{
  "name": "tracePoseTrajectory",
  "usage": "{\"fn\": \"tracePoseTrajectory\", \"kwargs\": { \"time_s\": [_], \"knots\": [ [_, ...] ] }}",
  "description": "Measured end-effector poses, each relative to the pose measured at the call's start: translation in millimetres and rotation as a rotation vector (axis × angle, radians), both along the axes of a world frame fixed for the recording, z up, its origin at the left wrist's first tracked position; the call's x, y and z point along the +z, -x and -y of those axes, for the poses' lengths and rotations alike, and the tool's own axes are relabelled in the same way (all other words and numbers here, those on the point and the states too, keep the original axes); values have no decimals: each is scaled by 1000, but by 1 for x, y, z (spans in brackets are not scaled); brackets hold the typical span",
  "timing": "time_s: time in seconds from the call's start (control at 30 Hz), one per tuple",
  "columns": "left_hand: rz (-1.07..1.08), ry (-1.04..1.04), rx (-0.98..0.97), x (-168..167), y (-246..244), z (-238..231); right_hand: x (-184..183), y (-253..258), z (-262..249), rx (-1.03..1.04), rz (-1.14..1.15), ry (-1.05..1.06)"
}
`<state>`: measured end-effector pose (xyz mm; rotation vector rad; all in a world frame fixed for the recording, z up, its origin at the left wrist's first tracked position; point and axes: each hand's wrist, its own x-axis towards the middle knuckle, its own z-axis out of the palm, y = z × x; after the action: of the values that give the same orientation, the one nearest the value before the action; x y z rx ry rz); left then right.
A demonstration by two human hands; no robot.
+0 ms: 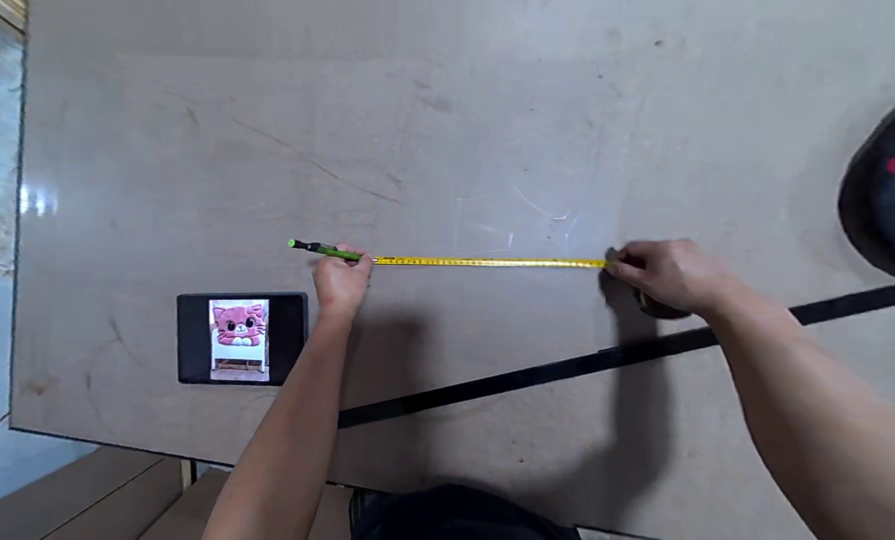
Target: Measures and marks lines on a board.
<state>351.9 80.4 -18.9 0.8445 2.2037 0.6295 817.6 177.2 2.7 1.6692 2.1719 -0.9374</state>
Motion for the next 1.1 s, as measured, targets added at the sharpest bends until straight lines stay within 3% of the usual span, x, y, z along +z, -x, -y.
{"fn": "tracePoseTrajectory", "kwargs": {
  "time_s": [0.3,1.1],
  "knots": [
    [1,-31,-16,2,-2,1,-6,116,-24,101,49,-46],
    [56,-100,-6,3,-2,5,-1,126,-50,221,93,169]
  ]
}}
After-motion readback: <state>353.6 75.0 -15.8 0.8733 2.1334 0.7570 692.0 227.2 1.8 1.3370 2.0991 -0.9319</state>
